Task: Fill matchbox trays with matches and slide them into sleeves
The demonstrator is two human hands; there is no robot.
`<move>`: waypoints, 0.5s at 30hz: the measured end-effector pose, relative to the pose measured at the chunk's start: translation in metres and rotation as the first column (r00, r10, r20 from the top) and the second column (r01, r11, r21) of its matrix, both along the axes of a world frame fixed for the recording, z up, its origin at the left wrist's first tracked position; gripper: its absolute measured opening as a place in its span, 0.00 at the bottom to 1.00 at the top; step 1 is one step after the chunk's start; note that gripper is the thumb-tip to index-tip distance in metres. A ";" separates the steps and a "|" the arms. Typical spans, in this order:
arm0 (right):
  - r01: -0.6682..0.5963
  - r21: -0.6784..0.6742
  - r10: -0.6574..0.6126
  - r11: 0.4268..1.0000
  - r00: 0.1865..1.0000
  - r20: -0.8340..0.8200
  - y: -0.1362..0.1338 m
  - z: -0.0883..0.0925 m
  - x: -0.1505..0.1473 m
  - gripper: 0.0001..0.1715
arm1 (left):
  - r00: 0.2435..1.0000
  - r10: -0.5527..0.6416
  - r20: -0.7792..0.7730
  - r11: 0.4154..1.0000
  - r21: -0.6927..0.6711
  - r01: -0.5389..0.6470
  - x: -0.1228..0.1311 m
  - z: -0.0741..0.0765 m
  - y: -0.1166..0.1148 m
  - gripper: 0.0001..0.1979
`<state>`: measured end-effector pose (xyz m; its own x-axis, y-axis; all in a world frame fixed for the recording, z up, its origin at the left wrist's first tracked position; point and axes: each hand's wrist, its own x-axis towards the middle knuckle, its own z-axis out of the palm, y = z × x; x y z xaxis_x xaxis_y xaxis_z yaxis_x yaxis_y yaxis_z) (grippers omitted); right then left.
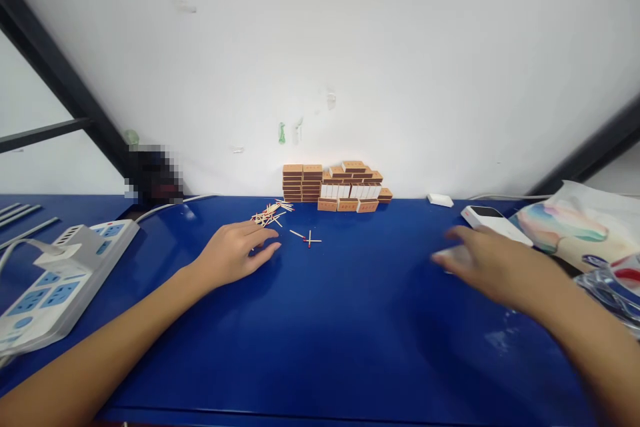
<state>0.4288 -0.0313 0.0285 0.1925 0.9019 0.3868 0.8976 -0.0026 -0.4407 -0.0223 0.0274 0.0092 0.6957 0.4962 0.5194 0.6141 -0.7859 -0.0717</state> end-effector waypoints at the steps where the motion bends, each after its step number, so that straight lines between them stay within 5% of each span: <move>1: -0.190 -0.123 0.194 0.974 0.981 0.015 0.000 0.006 -0.030 0.18 | 1.000 0.003 0.001 1.000 -0.020 -0.003 0.001 -0.001 -0.001 0.11; 4: -0.529 -0.235 0.529 0.815 0.846 -0.070 0.005 0.015 -0.115 0.15 | 1.000 0.006 0.011 0.995 -0.104 -0.005 0.004 -0.004 -0.002 0.12; 8: -0.655 -0.251 0.678 0.712 0.735 0.002 0.022 0.013 -0.179 0.11 | 0.998 0.024 0.064 0.970 -0.243 -0.008 0.002 -0.005 0.000 0.14; 10: -0.663 -0.262 0.692 0.702 0.722 0.027 0.029 0.008 -0.190 0.10 | 0.995 0.041 0.090 0.954 -0.300 -0.012 0.001 -0.005 0.000 0.15; 15: -0.593 -0.147 0.606 0.792 0.792 0.067 0.032 -0.013 -0.195 0.12 | 0.960 0.116 0.254 0.933 -0.360 -0.018 0.005 -0.008 0.004 0.13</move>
<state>0.2334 0.0002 0.0157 -0.4372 0.8603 0.2622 0.7755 0.5083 -0.3744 -0.0171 0.0309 0.0009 0.5145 0.7208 0.4645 0.6236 -0.6863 0.3743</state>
